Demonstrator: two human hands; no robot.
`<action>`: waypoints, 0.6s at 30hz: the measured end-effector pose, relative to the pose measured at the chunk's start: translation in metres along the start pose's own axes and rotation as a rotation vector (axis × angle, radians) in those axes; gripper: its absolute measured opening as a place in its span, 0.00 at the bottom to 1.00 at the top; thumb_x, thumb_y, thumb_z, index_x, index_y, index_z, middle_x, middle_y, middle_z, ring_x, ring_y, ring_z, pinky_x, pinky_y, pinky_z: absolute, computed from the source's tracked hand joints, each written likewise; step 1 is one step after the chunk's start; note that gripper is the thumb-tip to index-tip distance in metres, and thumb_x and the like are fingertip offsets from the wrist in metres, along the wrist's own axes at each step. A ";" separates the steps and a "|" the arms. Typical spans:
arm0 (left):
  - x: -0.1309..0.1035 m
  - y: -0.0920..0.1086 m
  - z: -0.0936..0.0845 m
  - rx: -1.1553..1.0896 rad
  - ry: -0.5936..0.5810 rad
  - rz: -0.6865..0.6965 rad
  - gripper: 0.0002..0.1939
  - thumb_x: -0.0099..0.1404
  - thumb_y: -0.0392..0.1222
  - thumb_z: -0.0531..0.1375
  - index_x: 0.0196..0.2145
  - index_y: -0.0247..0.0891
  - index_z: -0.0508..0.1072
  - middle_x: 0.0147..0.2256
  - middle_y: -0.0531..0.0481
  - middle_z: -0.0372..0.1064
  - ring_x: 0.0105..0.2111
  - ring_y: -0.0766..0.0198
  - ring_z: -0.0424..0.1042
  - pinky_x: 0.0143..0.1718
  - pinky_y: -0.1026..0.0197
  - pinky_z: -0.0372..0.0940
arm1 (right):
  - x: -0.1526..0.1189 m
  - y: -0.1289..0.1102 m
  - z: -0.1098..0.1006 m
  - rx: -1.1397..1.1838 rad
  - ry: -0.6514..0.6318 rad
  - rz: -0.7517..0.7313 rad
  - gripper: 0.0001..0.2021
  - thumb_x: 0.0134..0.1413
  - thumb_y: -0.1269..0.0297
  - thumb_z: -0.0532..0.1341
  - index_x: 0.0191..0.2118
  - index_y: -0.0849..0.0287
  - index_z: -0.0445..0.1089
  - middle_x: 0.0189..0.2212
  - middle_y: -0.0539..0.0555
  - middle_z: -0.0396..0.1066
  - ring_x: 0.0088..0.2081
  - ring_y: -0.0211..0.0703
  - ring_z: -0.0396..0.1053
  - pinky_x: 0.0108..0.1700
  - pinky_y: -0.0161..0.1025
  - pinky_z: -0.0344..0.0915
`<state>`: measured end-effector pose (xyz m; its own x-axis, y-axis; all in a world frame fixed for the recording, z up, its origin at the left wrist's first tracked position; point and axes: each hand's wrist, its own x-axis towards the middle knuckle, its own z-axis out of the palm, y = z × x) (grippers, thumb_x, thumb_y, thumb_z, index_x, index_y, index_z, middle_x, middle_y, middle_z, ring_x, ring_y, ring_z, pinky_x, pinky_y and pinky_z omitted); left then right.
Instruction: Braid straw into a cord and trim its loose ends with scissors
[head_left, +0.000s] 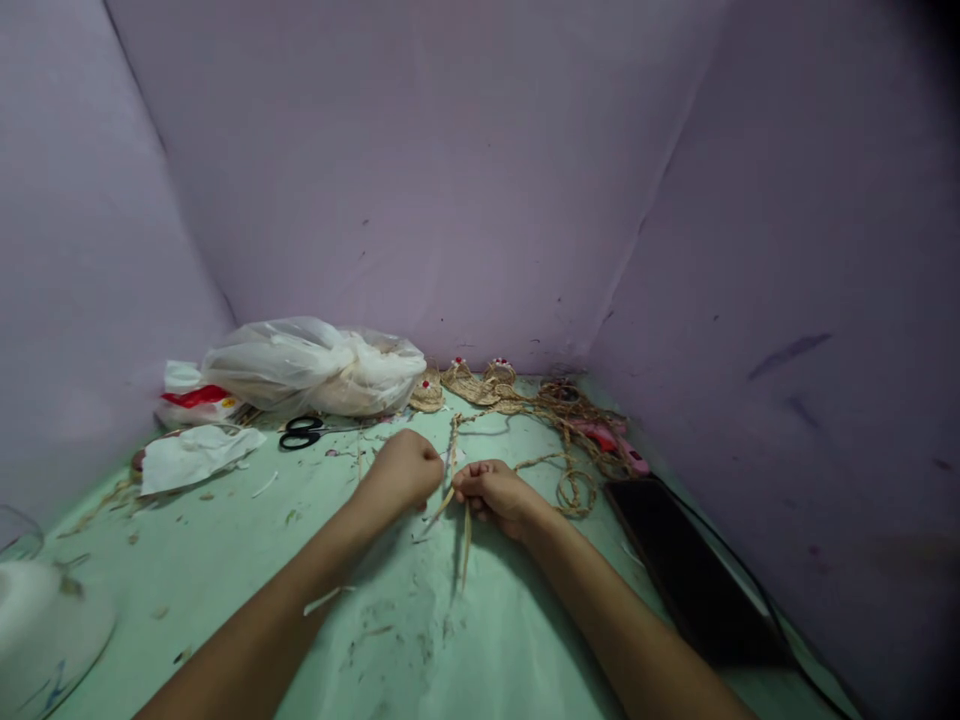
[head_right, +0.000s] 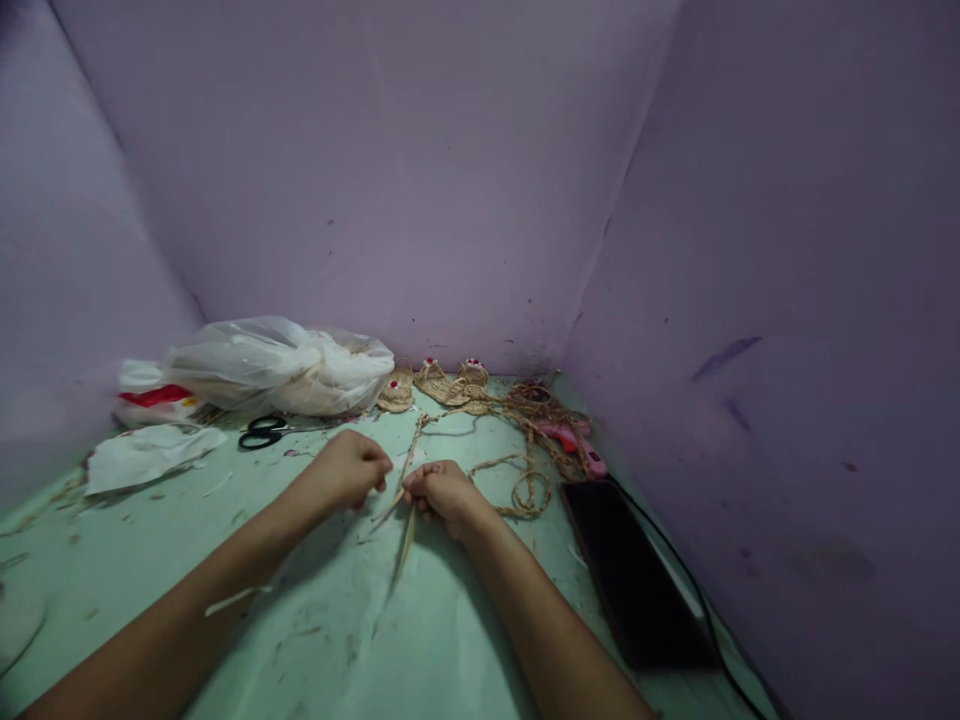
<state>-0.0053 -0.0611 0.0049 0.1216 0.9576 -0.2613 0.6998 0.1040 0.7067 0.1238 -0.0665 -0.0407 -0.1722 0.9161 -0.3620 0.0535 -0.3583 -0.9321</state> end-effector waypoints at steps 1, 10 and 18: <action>0.003 -0.001 -0.004 -0.048 -0.003 -0.026 0.05 0.48 0.35 0.54 0.20 0.33 0.69 0.09 0.55 0.54 0.12 0.67 0.57 0.16 0.66 0.50 | 0.000 0.000 -0.001 0.002 -0.014 -0.003 0.03 0.33 0.75 0.53 0.17 0.62 0.61 0.11 0.44 0.58 0.12 0.26 0.47 0.13 0.27 0.44; 0.009 -0.009 0.019 -0.376 -0.301 -0.198 0.07 0.45 0.26 0.50 0.18 0.29 0.66 0.12 0.52 0.60 0.12 0.72 0.59 0.15 0.69 0.57 | 0.004 0.004 -0.005 -0.070 -0.088 -0.036 0.04 0.33 0.75 0.53 0.18 0.63 0.63 0.12 0.44 0.61 0.12 0.26 0.52 0.15 0.26 0.50; 0.018 -0.021 0.026 -0.360 -0.286 -0.189 0.06 0.43 0.28 0.50 0.14 0.31 0.63 0.09 0.53 0.57 0.08 0.70 0.56 0.10 0.67 0.53 | 0.004 0.001 -0.008 -0.167 -0.095 -0.045 0.06 0.34 0.79 0.54 0.17 0.62 0.62 0.12 0.44 0.62 0.13 0.28 0.57 0.16 0.27 0.54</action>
<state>0.0000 -0.0529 -0.0319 0.2395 0.8059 -0.5414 0.4466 0.4037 0.7985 0.1312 -0.0622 -0.0436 -0.2697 0.9066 -0.3247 0.2052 -0.2753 -0.9392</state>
